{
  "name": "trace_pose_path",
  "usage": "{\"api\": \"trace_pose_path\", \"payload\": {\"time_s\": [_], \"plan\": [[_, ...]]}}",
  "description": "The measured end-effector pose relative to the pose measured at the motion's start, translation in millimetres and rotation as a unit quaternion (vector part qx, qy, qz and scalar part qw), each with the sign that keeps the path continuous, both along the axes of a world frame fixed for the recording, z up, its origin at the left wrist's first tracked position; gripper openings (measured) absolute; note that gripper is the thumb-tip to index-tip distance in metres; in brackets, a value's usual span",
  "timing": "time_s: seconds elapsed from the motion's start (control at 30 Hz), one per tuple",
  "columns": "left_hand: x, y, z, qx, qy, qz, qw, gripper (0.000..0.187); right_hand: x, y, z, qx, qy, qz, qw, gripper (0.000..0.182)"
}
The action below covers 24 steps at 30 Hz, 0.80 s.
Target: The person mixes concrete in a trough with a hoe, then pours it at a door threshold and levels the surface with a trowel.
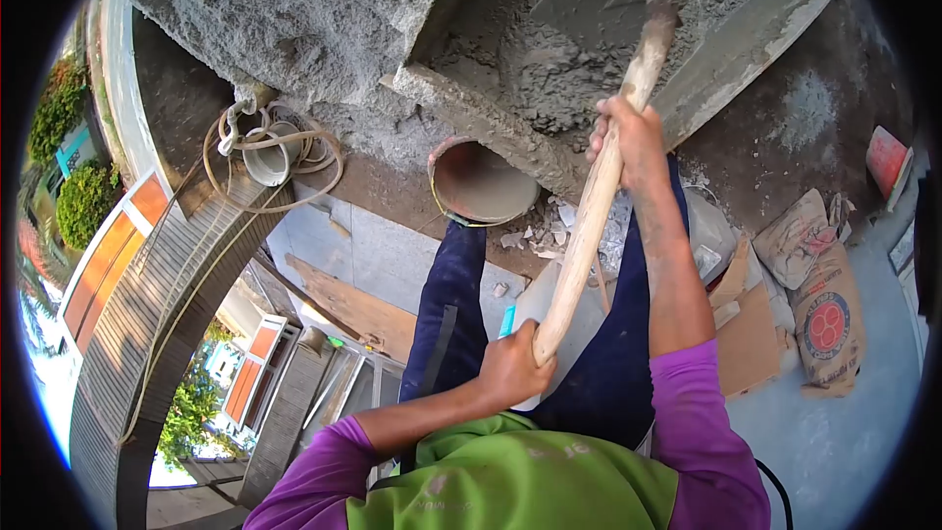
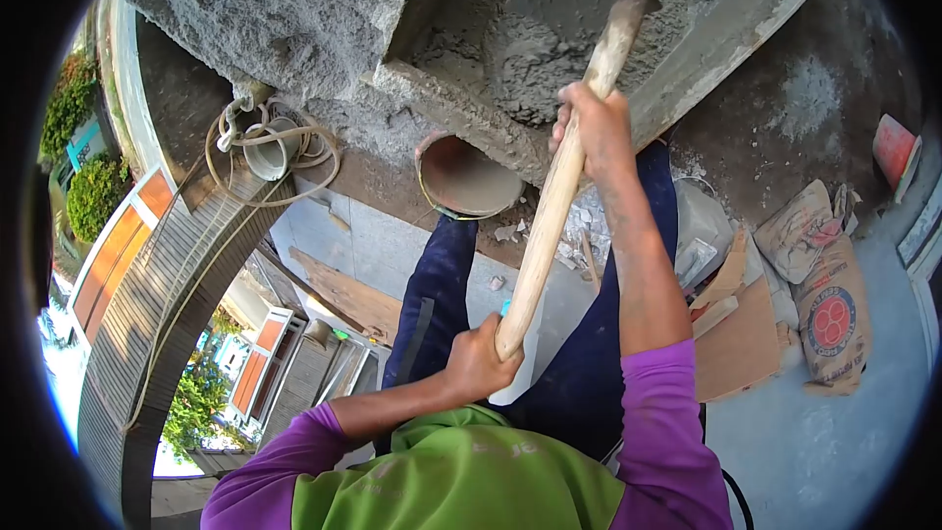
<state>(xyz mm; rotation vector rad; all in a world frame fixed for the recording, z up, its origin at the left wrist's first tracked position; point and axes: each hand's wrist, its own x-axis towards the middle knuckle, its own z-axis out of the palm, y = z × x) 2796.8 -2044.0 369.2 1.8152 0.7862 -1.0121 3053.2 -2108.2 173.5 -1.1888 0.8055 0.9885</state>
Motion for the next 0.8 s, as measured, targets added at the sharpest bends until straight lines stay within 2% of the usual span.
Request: {"api": "trace_pose_path", "payload": {"time_s": [0.07, 0.13, 0.2, 0.3, 0.33, 0.37, 0.43, 0.5, 0.57, 0.6, 0.67, 0.73, 0.77, 0.8], "plan": [[36, 35, -41, 0.034, -0.070, -0.021, 0.997, 0.030, 50, 26, -25, -0.010, -0.075, -0.013, 0.997, 0.018], [88, 85, -69, 0.036, -0.059, 0.012, 0.998, 0.027, 97, 63, -60, -0.018, -0.138, -0.009, 0.990, 0.021], [106, 130, -97, 0.041, -0.108, 0.039, 0.992, 0.024, 122, 103, -99, -0.022, -0.114, -0.035, 0.993, 0.022], [90, 162, -85, 0.052, -0.065, 0.072, 0.994, 0.022, 82, 159, -119, -0.058, -0.057, -0.001, 0.997, 0.020], [70, 160, -77, 0.061, -0.078, 0.096, 0.990, 0.021, 59, 172, -115, -0.068, -0.039, 0.027, 0.997, 0.019], [55, 158, -67, 0.070, -0.027, 0.113, 0.991, 0.020, 34, 176, -109, -0.073, -0.002, 0.042, 0.996, 0.021], [20, 124, -47, 0.099, -0.029, 0.130, 0.986, 0.020, -18, 173, -109, -0.063, 0.025, 0.107, 0.992, 0.020], [-6, 99, -33, 0.093, 0.038, 0.155, 0.983, 0.023, -58, 161, -101, -0.056, 0.052, 0.104, 0.992, 0.018], [-16, 75, -10, 0.090, 0.053, 0.134, 0.985, 0.024, -77, 127, -78, -0.053, 0.085, 0.088, 0.991, 0.018], [-23, 59, 5, 0.077, 0.032, 0.097, 0.992, 0.025, -81, 108, -60, -0.049, 0.105, 0.079, 0.990, 0.019], [-50, 32, 25, 0.051, 0.060, 0.023, 0.997, 0.028, -88, 66, -26, -0.046, 0.130, 0.058, 0.989, 0.018], [-50, 22, 35, -0.006, 0.033, 0.043, 0.999, 0.026, -73, 35, 3, -0.064, 0.089, 0.035, 0.993, 0.018], [-41, 17, 30, -0.017, 0.022, 0.034, 0.999, 0.026, -52, 23, 16, -0.102, 0.046, 0.022, 0.993, 0.018], [-21, 13, 14, -0.027, 0.008, 0.026, 0.999, 0.027, -25, 8, 19, -0.088, 0.003, 0.007, 0.996, 0.020]]}}
